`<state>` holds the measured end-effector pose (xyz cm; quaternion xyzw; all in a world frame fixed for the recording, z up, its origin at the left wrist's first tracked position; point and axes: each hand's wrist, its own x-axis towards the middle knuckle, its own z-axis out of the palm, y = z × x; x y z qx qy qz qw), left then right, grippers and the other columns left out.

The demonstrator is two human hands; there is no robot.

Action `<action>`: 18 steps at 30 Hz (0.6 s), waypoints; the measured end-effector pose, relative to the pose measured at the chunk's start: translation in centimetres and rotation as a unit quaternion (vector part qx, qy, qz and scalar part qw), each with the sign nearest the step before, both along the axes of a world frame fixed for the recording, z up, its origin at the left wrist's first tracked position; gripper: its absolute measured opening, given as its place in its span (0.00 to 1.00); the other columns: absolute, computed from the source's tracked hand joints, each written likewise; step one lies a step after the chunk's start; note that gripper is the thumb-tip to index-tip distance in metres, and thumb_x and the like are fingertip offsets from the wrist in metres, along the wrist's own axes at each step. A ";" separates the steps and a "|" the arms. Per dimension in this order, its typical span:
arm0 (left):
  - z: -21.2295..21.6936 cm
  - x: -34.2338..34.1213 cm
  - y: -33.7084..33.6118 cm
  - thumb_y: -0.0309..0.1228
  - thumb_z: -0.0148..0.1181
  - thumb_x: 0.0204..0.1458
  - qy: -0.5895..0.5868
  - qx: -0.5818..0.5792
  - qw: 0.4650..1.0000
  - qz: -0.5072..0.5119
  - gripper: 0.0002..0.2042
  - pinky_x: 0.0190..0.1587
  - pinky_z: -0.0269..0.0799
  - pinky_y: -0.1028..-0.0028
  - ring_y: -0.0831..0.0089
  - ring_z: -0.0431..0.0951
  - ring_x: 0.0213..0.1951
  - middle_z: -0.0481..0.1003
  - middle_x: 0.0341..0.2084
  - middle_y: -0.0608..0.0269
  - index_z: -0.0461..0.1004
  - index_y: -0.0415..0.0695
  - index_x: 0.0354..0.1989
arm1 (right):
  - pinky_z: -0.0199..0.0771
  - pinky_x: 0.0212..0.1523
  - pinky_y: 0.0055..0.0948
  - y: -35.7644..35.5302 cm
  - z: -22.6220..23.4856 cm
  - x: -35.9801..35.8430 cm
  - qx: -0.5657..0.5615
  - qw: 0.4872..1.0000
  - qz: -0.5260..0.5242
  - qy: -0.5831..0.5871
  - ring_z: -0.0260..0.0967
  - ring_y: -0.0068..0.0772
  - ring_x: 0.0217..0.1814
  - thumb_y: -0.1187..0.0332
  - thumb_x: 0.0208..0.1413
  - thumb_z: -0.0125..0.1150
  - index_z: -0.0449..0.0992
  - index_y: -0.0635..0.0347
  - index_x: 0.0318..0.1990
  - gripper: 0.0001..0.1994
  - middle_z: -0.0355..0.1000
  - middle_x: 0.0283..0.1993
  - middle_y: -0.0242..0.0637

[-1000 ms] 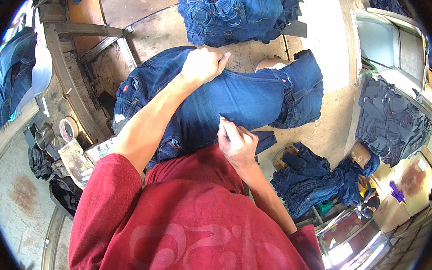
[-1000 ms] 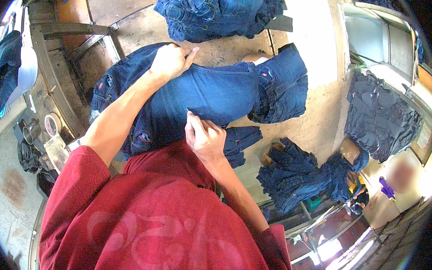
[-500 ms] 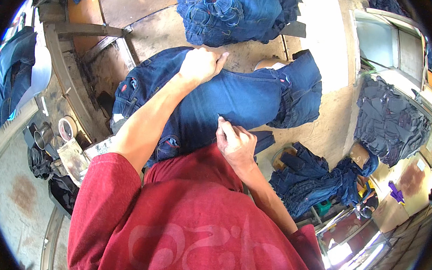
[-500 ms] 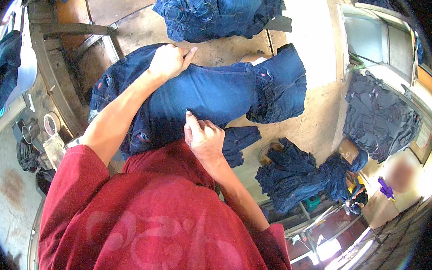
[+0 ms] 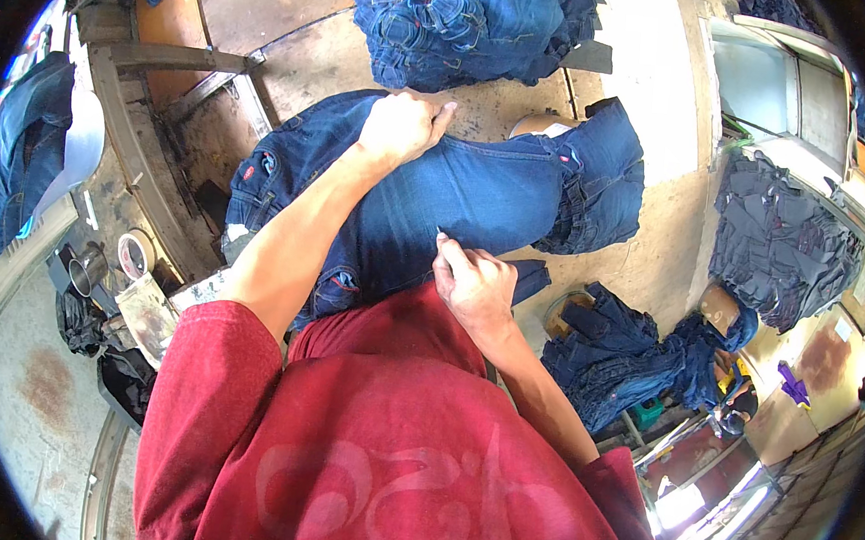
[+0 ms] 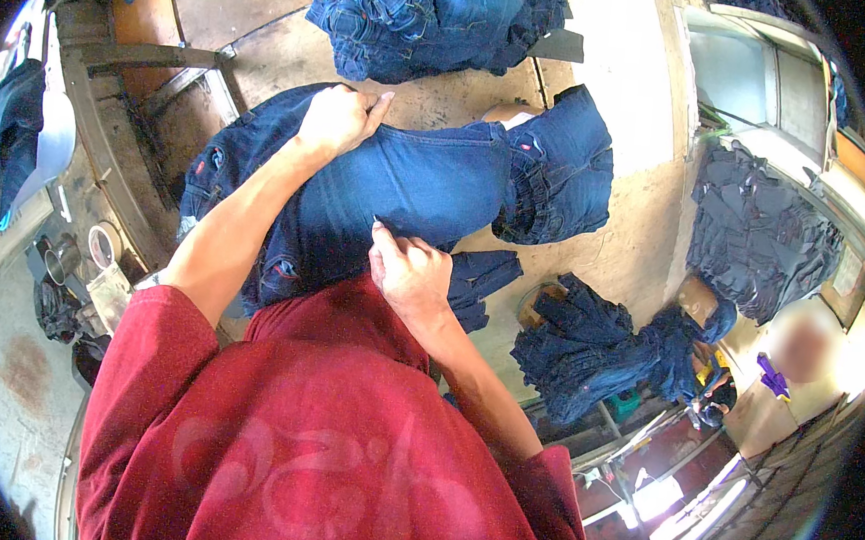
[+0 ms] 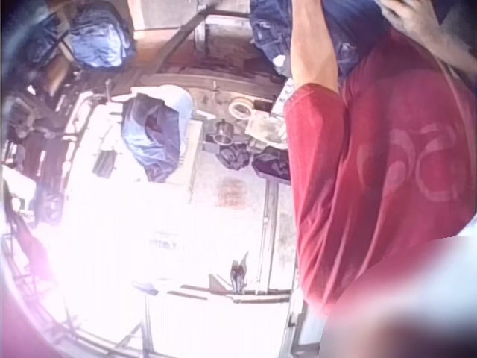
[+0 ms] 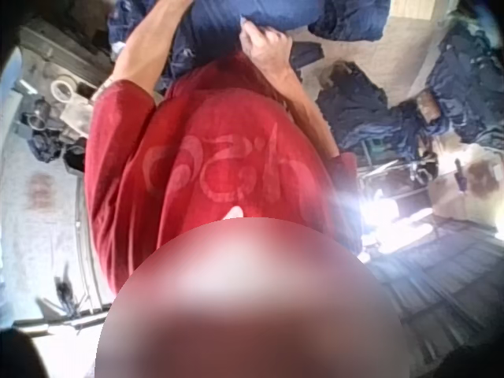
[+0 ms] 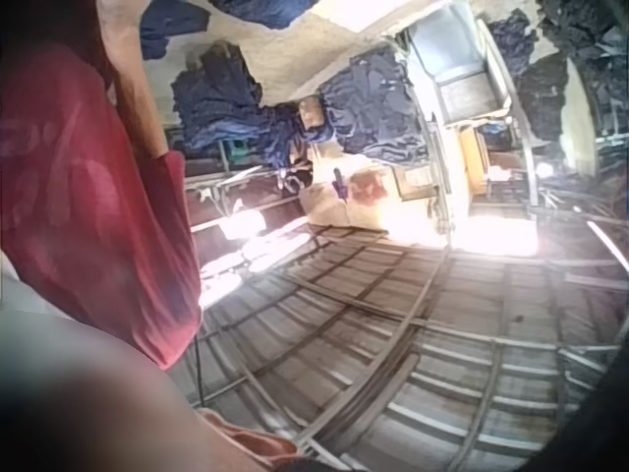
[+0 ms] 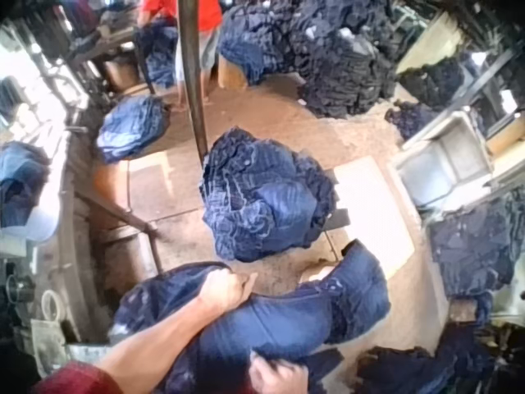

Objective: The person repeatedly picks up pairs of jeans from a pile, lays them on a table, and uses a white marker to draw lines on the leg seams. After marking, the jeans are placed back on the pile. The process is repeated for multiple pairs.

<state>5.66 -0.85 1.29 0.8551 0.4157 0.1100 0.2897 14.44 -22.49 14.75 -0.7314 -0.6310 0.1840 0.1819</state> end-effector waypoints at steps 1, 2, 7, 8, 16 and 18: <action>0.1 0.1 0.1 0.49 0.60 0.69 -0.004 -0.005 1.000 0.008 0.24 0.34 0.82 0.51 0.45 0.84 0.24 0.79 0.18 0.44 0.86 0.45 0.25 | 0.77 0.22 0.37 -0.1 0.3 0.2 -0.017 1.000 0.004 0.004 0.79 0.37 0.22 0.74 0.58 0.73 0.84 0.57 0.43 0.07 0.79 0.24 0.39; 0.5 0.2 0.3 0.49 0.60 0.69 -0.006 -0.019 1.000 0.013 0.25 0.35 0.82 0.50 0.44 0.84 0.25 0.79 0.18 0.44 0.86 0.44 0.25 | 0.77 0.23 0.37 -0.1 0.5 0.6 -0.040 0.999 0.007 0.007 0.80 0.35 0.22 0.75 0.59 0.73 0.84 0.57 0.45 0.08 0.80 0.24 0.38; 6.7 -2.8 -1.2 0.50 0.70 0.62 -0.008 -0.041 0.995 0.090 0.21 0.39 0.80 0.53 0.45 0.85 0.34 0.83 0.30 0.46 0.80 0.41 0.42 | 0.80 0.30 0.34 -0.2 1.3 3.3 -0.024 0.953 -0.193 0.230 0.82 0.33 0.27 0.75 0.69 0.65 0.77 0.60 0.57 0.12 0.85 0.36 0.40; 8.8 -4.7 -3.1 0.45 0.75 0.59 -0.102 -0.026 0.979 0.175 0.19 0.42 0.80 0.56 0.48 0.83 0.36 0.82 0.34 0.48 0.77 0.41 0.41 | 0.79 0.30 0.34 -0.2 1.3 3.9 -0.001 0.951 -0.213 0.225 0.81 0.32 0.28 0.74 0.69 0.66 0.77 0.60 0.54 0.10 0.85 0.36 0.39; 15.8 -17.5 -20.8 0.42 0.85 0.50 -0.044 -0.170 0.841 0.512 0.45 0.73 0.62 0.54 0.50 0.68 0.69 0.71 0.63 0.38 0.64 0.29 0.69 | 0.81 0.34 0.42 0.0 0.6 5.5 -0.058 0.973 -0.132 0.181 0.83 0.45 0.32 0.69 0.66 0.69 0.79 0.55 0.47 0.06 0.84 0.35 0.40; 15.7 -17.2 -22.1 0.40 0.83 0.52 -0.086 -0.356 0.790 0.492 0.36 0.71 0.66 0.59 0.54 0.72 0.67 0.68 0.70 0.40 0.74 0.26 0.61 | 0.81 0.35 0.44 0.1 0.8 5.7 -0.074 0.973 -0.109 0.188 0.84 0.49 0.34 0.68 0.67 0.68 0.80 0.56 0.46 0.05 0.84 0.35 0.43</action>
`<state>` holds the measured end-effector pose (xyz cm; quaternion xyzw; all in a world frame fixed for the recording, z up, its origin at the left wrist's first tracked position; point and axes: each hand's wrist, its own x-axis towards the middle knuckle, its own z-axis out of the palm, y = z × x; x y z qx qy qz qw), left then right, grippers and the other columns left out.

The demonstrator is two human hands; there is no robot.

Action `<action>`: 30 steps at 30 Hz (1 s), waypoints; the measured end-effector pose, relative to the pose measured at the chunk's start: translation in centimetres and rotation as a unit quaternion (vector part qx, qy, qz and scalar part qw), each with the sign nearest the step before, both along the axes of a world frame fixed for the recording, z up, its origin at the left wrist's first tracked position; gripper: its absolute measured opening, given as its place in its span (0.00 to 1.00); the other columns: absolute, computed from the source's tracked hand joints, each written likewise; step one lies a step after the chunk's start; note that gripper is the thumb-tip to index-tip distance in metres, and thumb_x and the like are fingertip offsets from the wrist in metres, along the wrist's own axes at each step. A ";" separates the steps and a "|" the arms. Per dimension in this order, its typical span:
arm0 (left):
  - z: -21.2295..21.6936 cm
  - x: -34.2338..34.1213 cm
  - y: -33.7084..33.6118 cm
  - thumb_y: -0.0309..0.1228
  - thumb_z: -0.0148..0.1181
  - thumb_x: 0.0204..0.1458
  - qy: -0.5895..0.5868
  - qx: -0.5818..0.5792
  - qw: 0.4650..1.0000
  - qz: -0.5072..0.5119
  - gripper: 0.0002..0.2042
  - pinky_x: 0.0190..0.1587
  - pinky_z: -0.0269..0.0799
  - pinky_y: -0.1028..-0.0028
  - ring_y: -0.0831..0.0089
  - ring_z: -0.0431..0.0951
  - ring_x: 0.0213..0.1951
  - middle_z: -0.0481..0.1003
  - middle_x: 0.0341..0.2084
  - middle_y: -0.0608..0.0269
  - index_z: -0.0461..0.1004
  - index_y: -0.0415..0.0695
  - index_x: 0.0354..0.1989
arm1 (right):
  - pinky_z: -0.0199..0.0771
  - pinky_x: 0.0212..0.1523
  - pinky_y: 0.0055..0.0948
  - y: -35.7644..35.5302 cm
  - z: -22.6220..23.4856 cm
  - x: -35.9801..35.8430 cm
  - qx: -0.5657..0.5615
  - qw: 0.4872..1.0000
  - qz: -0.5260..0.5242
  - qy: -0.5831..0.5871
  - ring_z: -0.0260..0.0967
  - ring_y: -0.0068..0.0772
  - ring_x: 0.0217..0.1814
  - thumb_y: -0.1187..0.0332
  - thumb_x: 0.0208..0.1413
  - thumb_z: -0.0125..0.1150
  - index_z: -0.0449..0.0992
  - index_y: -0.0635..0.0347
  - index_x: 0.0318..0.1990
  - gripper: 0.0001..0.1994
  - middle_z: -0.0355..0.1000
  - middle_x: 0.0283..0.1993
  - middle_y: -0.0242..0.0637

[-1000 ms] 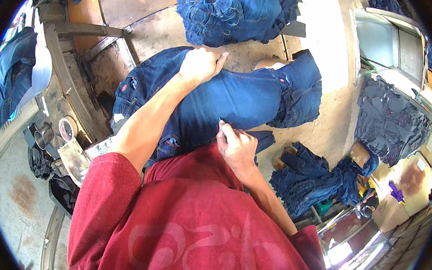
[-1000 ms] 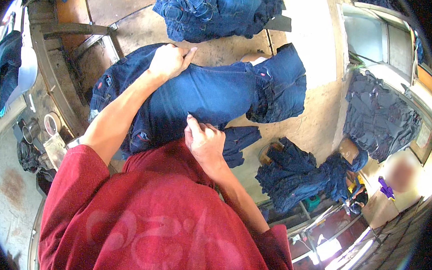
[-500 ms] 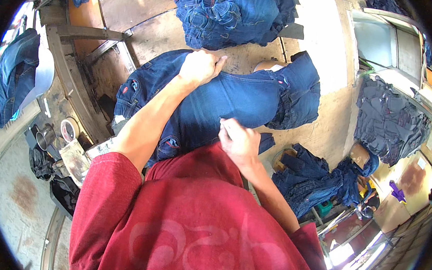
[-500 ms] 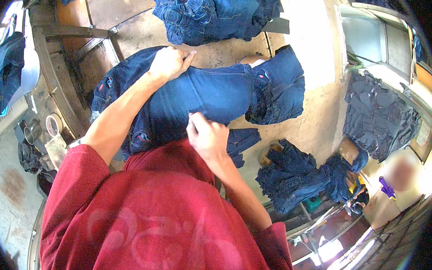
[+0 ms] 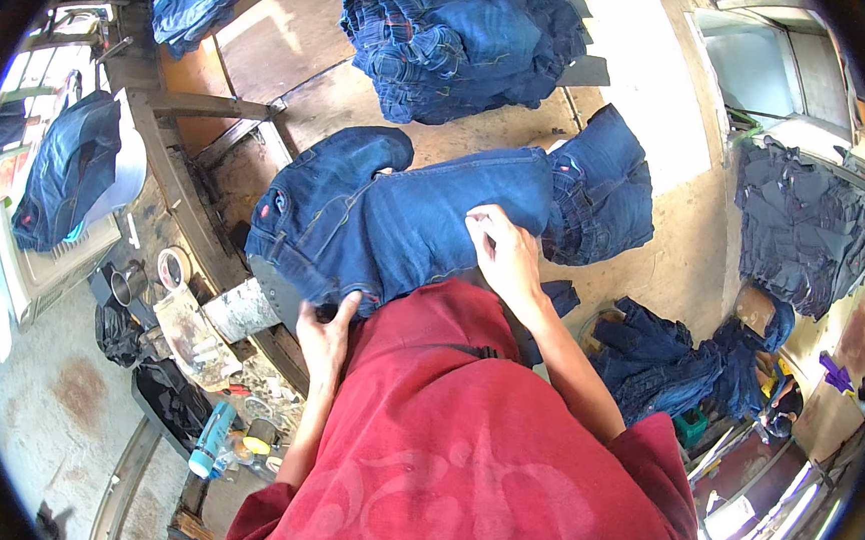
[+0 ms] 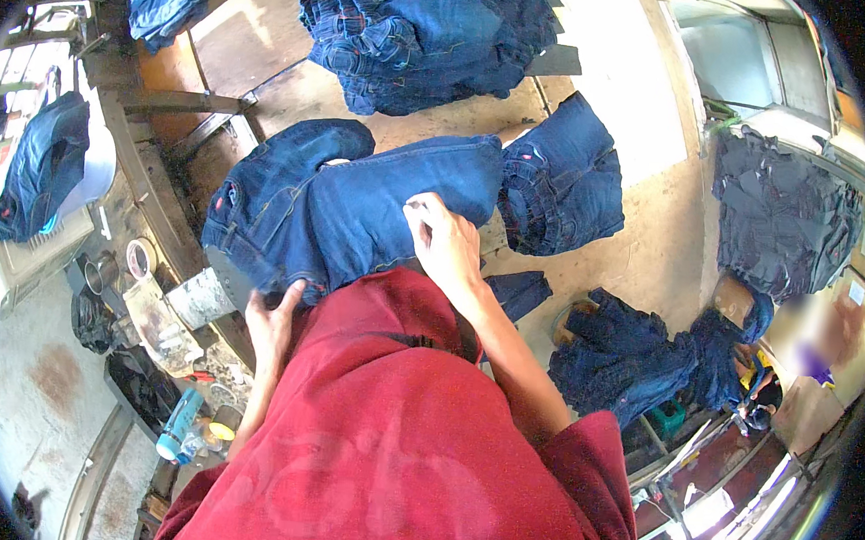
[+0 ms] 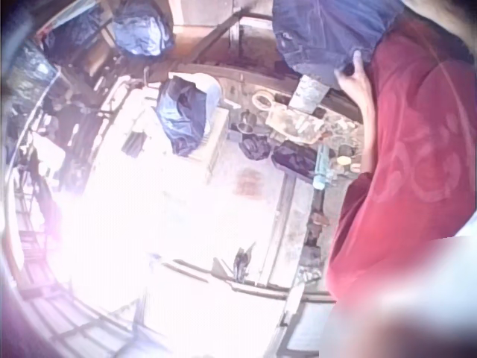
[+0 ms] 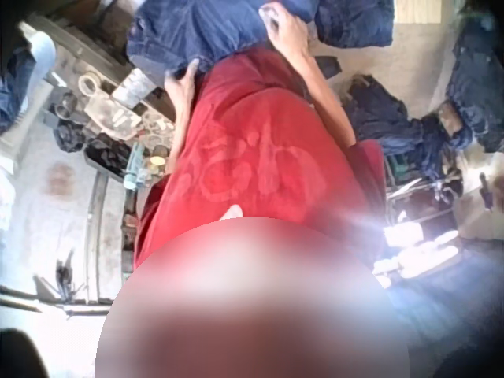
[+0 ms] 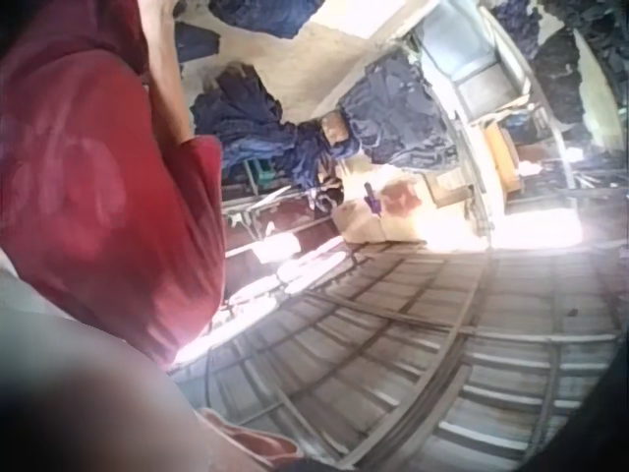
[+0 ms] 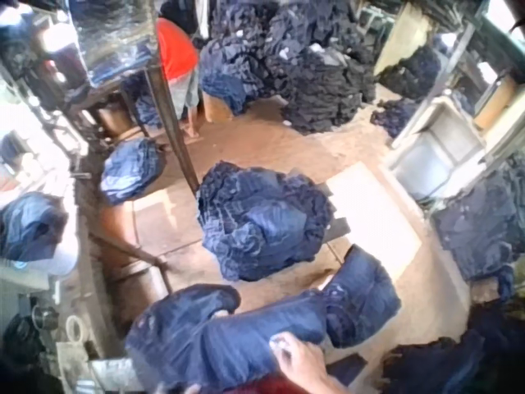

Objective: The person repeatedly picks up pairs of jeans from a pile, lays them on a table, and uses a white marker to draw lines on the leg seams. After marking, the jeans are placed back on the pile. The process is repeated for multiple pairs.

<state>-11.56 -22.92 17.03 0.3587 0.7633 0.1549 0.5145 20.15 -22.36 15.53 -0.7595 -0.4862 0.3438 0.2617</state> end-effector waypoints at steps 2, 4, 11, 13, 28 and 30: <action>0.4 0.8 0.1 0.38 0.81 0.54 0.124 0.028 0.984 -0.123 0.28 0.67 0.70 0.58 0.57 0.79 0.61 0.76 0.64 0.46 0.79 0.30 0.56 | 0.81 0.36 0.47 0.0 0.4 0.5 -0.005 0.999 0.037 -0.020 0.84 0.54 0.35 0.68 0.69 0.66 0.80 0.57 0.45 0.05 0.84 0.36 0.45; 1.4 1.5 0.7 0.36 0.79 0.55 0.151 0.106 0.970 -0.159 0.27 0.65 0.73 0.59 0.58 0.82 0.55 0.81 0.58 0.50 0.79 0.33 0.59 | 0.82 0.37 0.48 -0.2 0.7 1.1 -0.015 0.998 0.054 -0.019 0.83 0.56 0.37 0.67 0.70 0.64 0.80 0.57 0.46 0.05 0.84 0.37 0.46; 1.4 4.4 2.8 0.23 0.73 0.57 -0.308 -0.111 0.943 0.062 0.26 0.67 0.74 0.61 0.61 0.82 0.56 0.82 0.57 0.54 0.74 0.35 0.65 | 0.80 0.38 0.38 -1.1 0.3 2.2 0.000 0.998 -0.030 0.046 0.85 0.42 0.36 0.67 0.71 0.64 0.81 0.59 0.49 0.07 0.85 0.40 0.46; 0.8 5.4 3.2 0.24 0.72 0.58 -0.254 -0.054 0.966 0.003 0.26 0.67 0.75 0.59 0.59 0.83 0.57 0.82 0.57 0.53 0.73 0.34 0.65 | 0.79 0.38 0.36 -1.4 0.1 2.7 -0.001 0.999 -0.024 0.049 0.84 0.38 0.36 0.65 0.72 0.65 0.82 0.61 0.47 0.08 0.85 0.41 0.45; -1.0 7.2 2.7 0.26 0.77 0.57 -0.345 -0.132 0.928 0.054 0.28 0.59 0.83 0.58 0.59 0.85 0.54 0.82 0.58 0.50 0.75 0.35 0.66 | 0.83 0.40 0.48 -0.2 0.2 -1.2 -0.081 0.992 0.094 -0.034 0.85 0.51 0.40 0.47 0.59 0.76 0.77 0.51 0.49 0.22 0.86 0.39 0.41; -0.6 6.4 2.2 0.25 0.77 0.57 -0.351 -0.122 0.927 0.055 0.27 0.59 0.83 0.58 0.60 0.85 0.54 0.82 0.58 0.51 0.77 0.35 0.65 | 0.82 0.39 0.51 0.0 -0.3 -1.7 -0.067 0.988 0.118 -0.067 0.85 0.53 0.39 0.45 0.59 0.76 0.73 0.48 0.50 0.24 0.86 0.38 0.41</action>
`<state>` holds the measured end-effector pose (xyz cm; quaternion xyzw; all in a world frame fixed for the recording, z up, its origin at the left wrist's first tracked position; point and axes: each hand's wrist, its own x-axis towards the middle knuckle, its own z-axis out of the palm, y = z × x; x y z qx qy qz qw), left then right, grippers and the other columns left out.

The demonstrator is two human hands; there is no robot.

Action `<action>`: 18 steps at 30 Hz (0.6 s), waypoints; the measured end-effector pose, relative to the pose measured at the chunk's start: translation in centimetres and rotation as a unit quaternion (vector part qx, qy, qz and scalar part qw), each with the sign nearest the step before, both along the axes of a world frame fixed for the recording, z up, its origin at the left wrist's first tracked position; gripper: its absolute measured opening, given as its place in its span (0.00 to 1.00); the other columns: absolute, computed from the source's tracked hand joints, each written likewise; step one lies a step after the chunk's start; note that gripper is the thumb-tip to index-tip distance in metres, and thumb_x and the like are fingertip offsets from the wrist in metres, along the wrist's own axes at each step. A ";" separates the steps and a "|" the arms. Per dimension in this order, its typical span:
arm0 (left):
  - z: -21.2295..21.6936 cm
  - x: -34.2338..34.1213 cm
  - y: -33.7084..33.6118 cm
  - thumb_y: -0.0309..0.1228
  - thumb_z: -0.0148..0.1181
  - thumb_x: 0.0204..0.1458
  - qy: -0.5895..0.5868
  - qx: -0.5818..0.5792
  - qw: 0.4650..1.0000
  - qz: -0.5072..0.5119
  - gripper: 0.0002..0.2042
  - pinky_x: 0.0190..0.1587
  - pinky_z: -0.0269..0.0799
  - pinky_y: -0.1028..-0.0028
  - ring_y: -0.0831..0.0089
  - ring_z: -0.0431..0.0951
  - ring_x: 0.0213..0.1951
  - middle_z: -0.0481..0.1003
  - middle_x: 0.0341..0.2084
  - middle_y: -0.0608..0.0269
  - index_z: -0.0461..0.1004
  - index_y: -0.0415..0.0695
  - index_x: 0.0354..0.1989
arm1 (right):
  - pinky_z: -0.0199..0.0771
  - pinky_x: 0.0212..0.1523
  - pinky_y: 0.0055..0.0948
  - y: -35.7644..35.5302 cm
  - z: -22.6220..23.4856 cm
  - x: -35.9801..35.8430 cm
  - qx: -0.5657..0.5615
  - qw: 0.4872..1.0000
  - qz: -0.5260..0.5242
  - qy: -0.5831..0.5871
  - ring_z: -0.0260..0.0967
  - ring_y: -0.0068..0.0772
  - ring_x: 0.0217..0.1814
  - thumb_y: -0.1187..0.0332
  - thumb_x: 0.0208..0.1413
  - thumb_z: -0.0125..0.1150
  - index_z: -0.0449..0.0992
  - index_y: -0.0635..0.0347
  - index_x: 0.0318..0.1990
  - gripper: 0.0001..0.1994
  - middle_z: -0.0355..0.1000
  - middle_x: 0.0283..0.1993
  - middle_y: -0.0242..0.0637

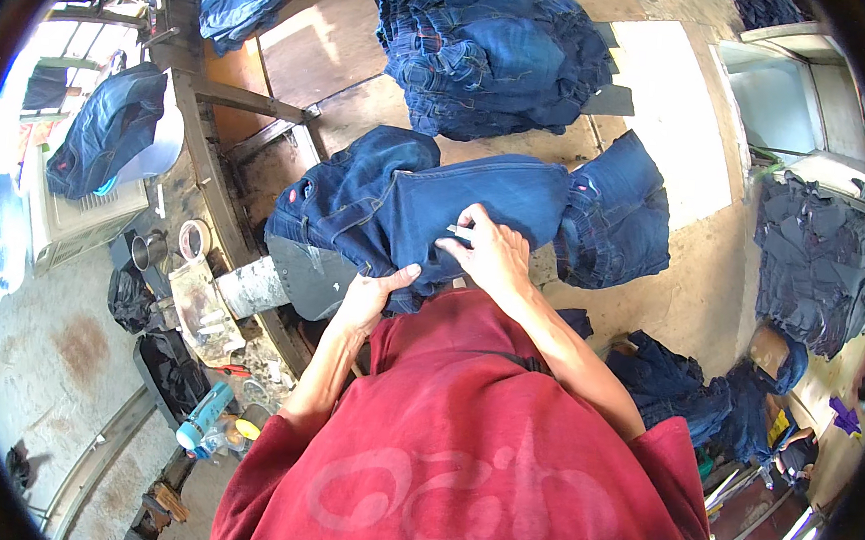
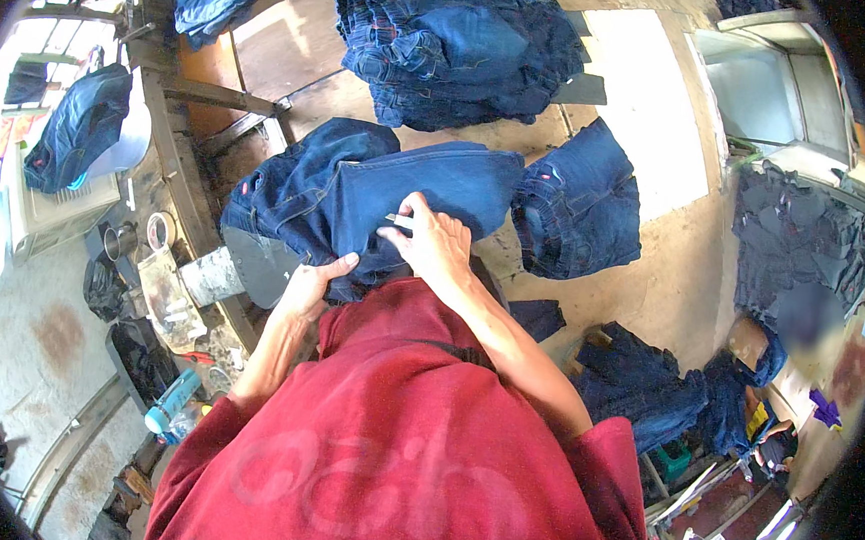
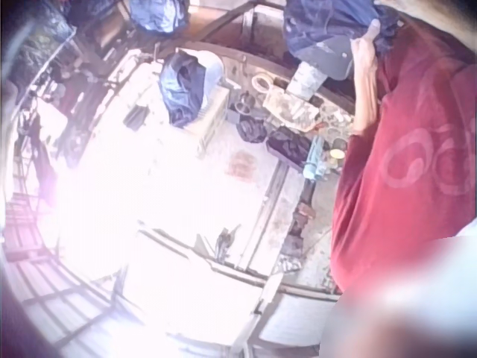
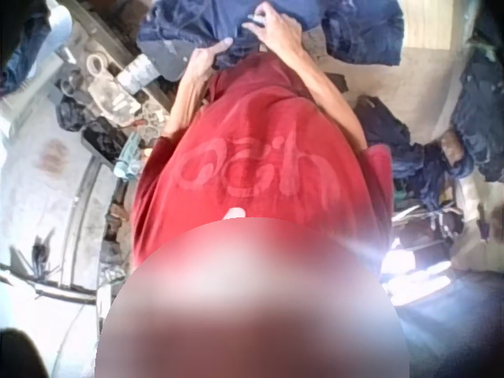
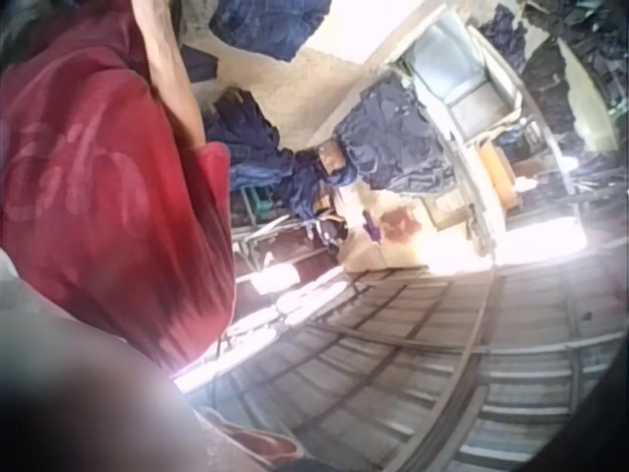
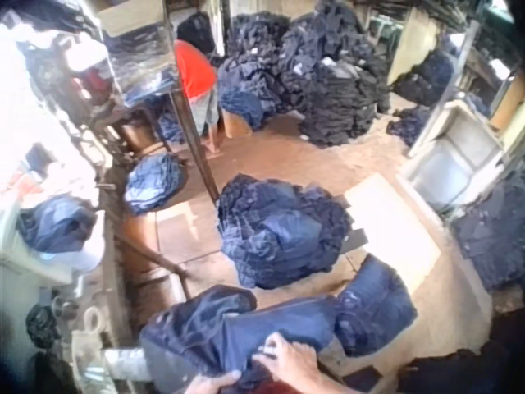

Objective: The person repeatedly picks up pairs of jeans from a pile, lays them on a table, and uses a white marker to draw lines on the leg seams. After marking, the jeans are placed back on the pile. The process is repeated for multiple pairs.

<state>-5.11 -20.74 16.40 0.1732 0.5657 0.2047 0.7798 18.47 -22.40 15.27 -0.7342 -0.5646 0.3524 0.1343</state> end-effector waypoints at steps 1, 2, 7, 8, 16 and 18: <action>0.2 -0.3 -0.2 0.25 0.76 0.57 0.010 0.017 1.000 -0.004 0.26 0.60 0.83 0.58 0.60 0.85 0.54 0.82 0.57 0.51 0.77 0.35 0.65 | 0.82 0.39 0.51 0.0 -0.2 -0.1 -0.006 1.000 -0.002 0.006 0.85 0.54 0.39 0.46 0.59 0.76 0.73 0.49 0.50 0.23 0.86 0.37 0.41; 0.4 -0.5 -0.4 0.25 0.76 0.58 0.011 0.037 0.999 -0.008 0.26 0.60 0.83 0.58 0.60 0.85 0.54 0.83 0.57 0.51 0.77 0.34 0.65 | 0.82 0.39 0.52 0.0 -0.4 -0.2 -0.007 1.000 -0.004 0.013 0.85 0.55 0.39 0.46 0.60 0.75 0.73 0.49 0.50 0.23 0.86 0.37 0.41; 0.0 -0.6 0.4 0.24 0.75 0.59 -0.012 0.024 1.000 0.011 0.24 0.60 0.83 0.59 0.60 0.87 0.51 0.84 0.54 0.51 0.76 0.33 0.63 | 0.83 0.42 0.50 -1.1 0.4 0.5 0.022 0.994 -0.086 0.068 0.85 0.55 0.41 0.52 0.65 0.72 0.73 0.52 0.51 0.19 0.86 0.42 0.45; -0.3 -0.6 0.9 0.23 0.75 0.58 -0.036 -0.011 0.999 0.010 0.25 0.60 0.83 0.60 0.60 0.86 0.52 0.84 0.55 0.52 0.76 0.33 0.64 | 0.84 0.43 0.49 -1.6 1.0 1.2 0.024 0.991 -0.108 0.081 0.85 0.54 0.42 0.54 0.66 0.71 0.73 0.53 0.52 0.18 0.86 0.43 0.46; -2.3 -1.9 3.0 0.17 0.74 0.49 -0.120 -0.073 0.979 -0.146 0.29 0.56 0.84 0.61 0.61 0.87 0.50 0.85 0.51 0.55 0.76 0.36 0.63 | 0.82 0.43 0.54 -5.4 6.5 1.0 0.054 0.994 -0.072 0.069 0.83 0.60 0.42 0.70 0.72 0.58 0.72 0.58 0.54 0.08 0.83 0.41 0.51; -3.1 -2.6 3.2 0.16 0.75 0.46 -0.133 -0.064 0.974 -0.173 0.31 0.59 0.81 0.61 0.61 0.86 0.51 0.85 0.52 0.58 0.77 0.38 0.64 | 0.82 0.36 0.55 -5.6 6.9 -0.5 0.064 0.997 -0.034 -0.001 0.82 0.60 0.35 0.67 0.72 0.60 0.71 0.59 0.49 0.07 0.80 0.31 0.51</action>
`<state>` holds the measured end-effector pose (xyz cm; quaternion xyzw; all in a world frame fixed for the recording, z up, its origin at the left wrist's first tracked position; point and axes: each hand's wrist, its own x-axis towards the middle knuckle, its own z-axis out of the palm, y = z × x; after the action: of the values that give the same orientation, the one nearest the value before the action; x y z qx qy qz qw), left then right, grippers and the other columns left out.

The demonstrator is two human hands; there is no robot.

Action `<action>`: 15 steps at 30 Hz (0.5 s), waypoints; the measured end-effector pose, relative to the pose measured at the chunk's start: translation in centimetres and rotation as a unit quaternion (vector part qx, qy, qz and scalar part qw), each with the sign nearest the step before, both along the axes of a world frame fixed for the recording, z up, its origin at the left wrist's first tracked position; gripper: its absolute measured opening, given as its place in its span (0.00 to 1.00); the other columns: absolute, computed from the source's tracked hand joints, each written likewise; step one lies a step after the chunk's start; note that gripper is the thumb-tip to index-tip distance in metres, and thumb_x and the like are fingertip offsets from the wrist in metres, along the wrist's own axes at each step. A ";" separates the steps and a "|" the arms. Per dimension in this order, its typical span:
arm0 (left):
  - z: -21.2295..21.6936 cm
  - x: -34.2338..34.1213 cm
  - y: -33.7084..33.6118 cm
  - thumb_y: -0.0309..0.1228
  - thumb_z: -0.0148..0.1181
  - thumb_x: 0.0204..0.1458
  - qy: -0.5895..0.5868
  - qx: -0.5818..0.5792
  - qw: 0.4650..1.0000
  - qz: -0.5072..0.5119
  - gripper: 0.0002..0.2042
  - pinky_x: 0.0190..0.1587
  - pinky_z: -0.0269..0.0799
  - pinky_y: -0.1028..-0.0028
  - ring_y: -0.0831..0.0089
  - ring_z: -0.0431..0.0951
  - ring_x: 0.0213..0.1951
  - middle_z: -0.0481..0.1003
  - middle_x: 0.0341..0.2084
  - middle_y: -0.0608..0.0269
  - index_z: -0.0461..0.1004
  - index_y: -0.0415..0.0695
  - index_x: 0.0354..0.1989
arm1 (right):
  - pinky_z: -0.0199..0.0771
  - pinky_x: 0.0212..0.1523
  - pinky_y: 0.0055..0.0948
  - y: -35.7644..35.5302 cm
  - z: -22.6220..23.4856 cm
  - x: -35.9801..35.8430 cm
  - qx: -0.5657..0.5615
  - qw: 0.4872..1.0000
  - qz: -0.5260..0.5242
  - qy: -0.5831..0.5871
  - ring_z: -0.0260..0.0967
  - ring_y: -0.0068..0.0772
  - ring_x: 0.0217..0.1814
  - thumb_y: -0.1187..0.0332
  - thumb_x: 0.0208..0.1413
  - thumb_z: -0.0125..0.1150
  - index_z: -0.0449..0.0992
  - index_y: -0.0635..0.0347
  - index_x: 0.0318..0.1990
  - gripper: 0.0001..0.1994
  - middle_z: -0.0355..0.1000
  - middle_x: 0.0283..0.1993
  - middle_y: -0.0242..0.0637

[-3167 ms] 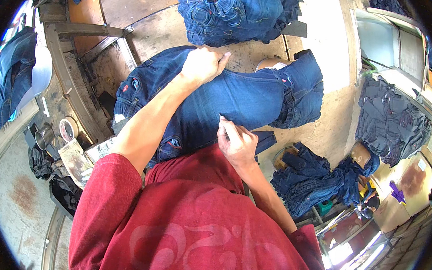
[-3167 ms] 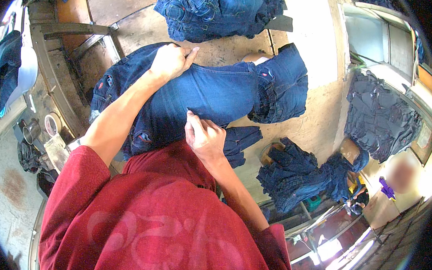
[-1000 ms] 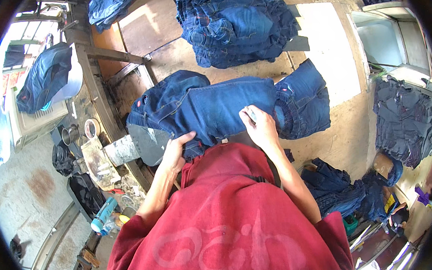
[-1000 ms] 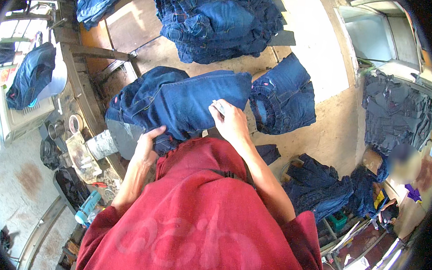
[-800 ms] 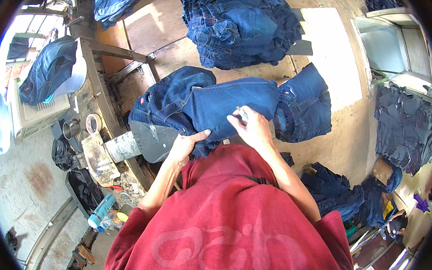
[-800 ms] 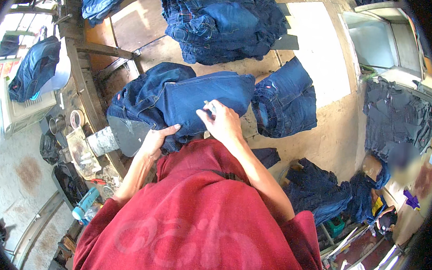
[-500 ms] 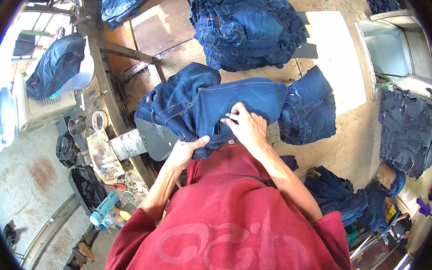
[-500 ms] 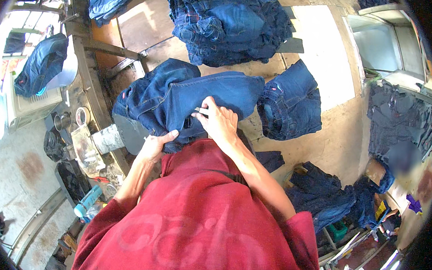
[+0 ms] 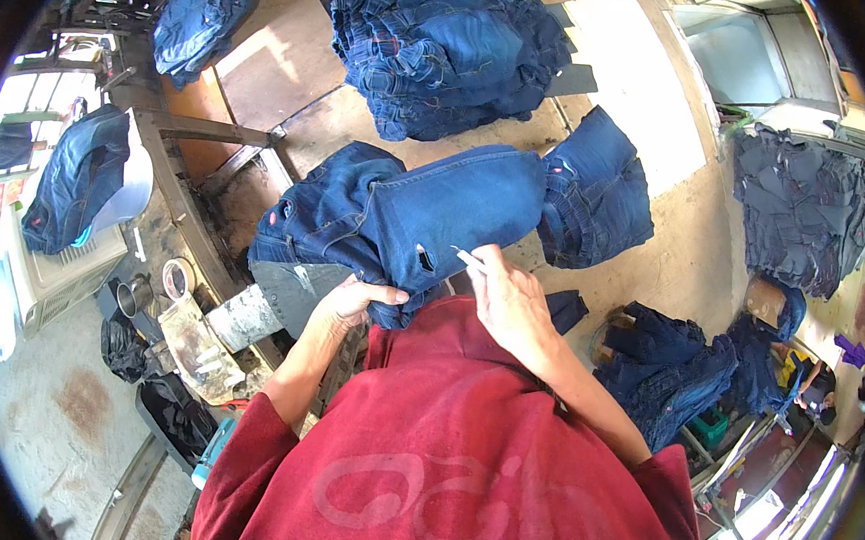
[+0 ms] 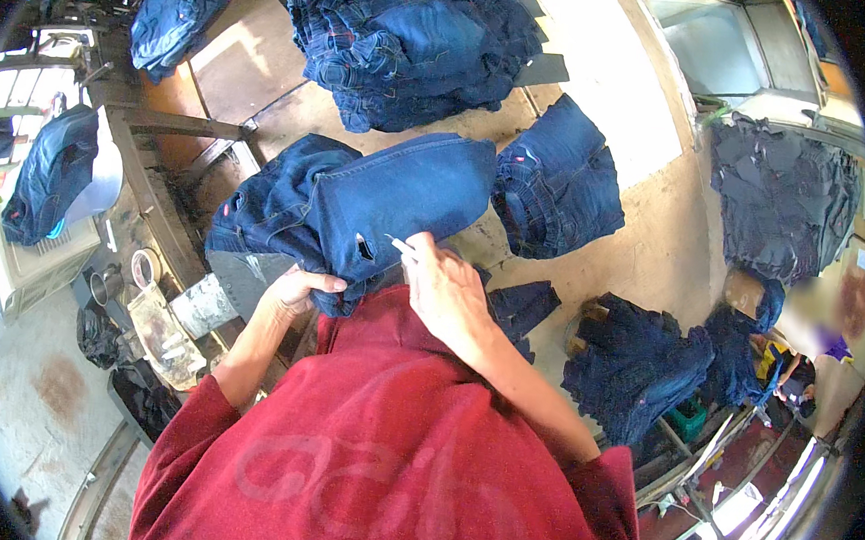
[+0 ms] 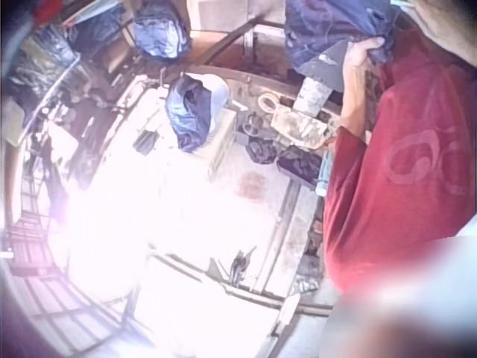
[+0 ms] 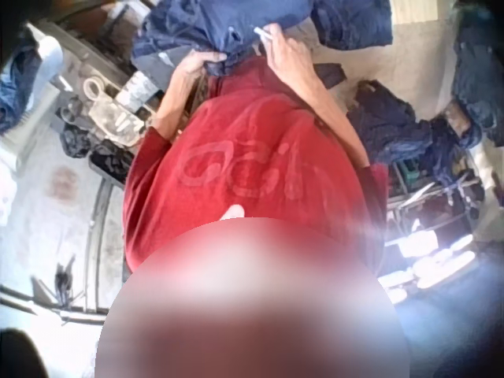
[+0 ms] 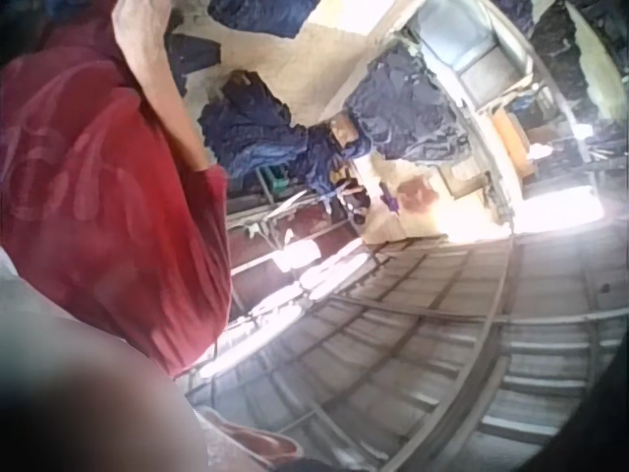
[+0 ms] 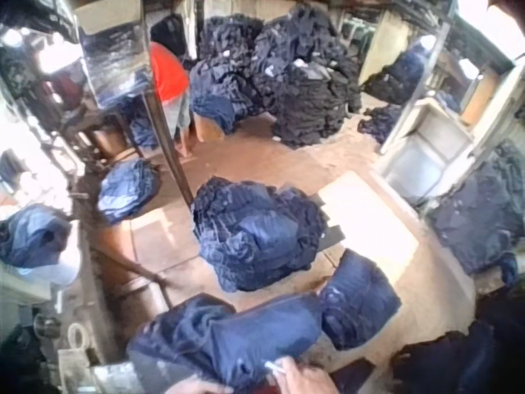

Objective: The person repeatedly picks up pairs of jeans from a pile, lays them on a table, and uses a white marker to draw lines on the leg seams. After marking, the jeans are placed back on the pile. The process is repeated for multiple pairs.

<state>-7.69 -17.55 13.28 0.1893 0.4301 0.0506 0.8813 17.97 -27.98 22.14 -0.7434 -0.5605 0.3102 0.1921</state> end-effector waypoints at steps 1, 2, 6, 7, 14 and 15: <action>-0.5 -0.3 0.2 0.16 0.74 0.45 0.003 -0.010 1.000 -0.016 0.32 0.60 0.81 0.60 0.61 0.85 0.53 0.85 0.52 0.57 0.78 0.37 0.63 | 0.82 0.29 0.51 0.0 0.1 -0.8 -0.006 0.999 0.012 -0.036 0.81 0.54 0.27 0.65 0.70 0.62 0.73 0.56 0.46 0.07 0.79 0.25 0.46; -1.1 -0.6 0.3 0.15 0.74 0.44 -0.002 -0.014 0.999 -0.028 0.32 0.61 0.80 0.59 0.60 0.85 0.54 0.85 0.53 0.56 0.78 0.37 0.63 | 0.82 0.28 0.50 0.0 0.2 -1.6 -0.009 0.998 0.023 -0.061 0.81 0.53 0.26 0.66 0.69 0.63 0.74 0.55 0.47 0.06 0.79 0.24 0.45; -3.2 -1.5 1.1 0.18 0.77 0.45 -0.045 -0.045 0.995 -0.078 0.33 0.63 0.78 0.60 0.62 0.83 0.56 0.84 0.55 0.57 0.77 0.38 0.65 | 0.80 0.24 0.43 0.3 0.2 -5.0 -0.001 0.982 0.066 -0.179 0.80 0.43 0.21 0.65 0.65 0.67 0.77 0.53 0.39 0.05 0.76 0.20 0.40; -3.5 -1.6 1.2 0.18 0.78 0.45 -0.072 -0.039 0.993 -0.084 0.34 0.64 0.78 0.60 0.62 0.83 0.57 0.83 0.56 0.57 0.76 0.38 0.65 | 0.80 0.24 0.42 0.3 0.3 -5.7 -0.022 0.980 0.100 -0.173 0.79 0.42 0.20 0.65 0.65 0.67 0.76 0.54 0.38 0.06 0.76 0.18 0.40; -3.6 -1.6 1.4 0.17 0.78 0.45 -0.087 -0.030 0.990 -0.103 0.35 0.66 0.77 0.59 0.62 0.82 0.59 0.82 0.58 0.55 0.75 0.38 0.67 | 0.79 0.22 0.42 0.9 1.5 -6.5 0.022 0.978 0.074 -0.192 0.78 0.43 0.18 0.65 0.64 0.66 0.79 0.56 0.39 0.06 0.76 0.17 0.41; -3.5 -1.6 1.5 0.17 0.78 0.46 -0.094 -0.025 0.989 -0.108 0.35 0.66 0.77 0.60 0.62 0.83 0.58 0.83 0.58 0.55 0.75 0.38 0.67 | 0.79 0.21 0.43 1.1 1.6 -6.8 0.013 0.982 0.103 -0.157 0.79 0.43 0.18 0.65 0.64 0.66 0.79 0.56 0.39 0.06 0.76 0.17 0.41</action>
<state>-9.25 -16.09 9.75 0.2069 0.3231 -0.0380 0.9227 11.13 -26.89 23.79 -0.7183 -0.6615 0.2007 0.0786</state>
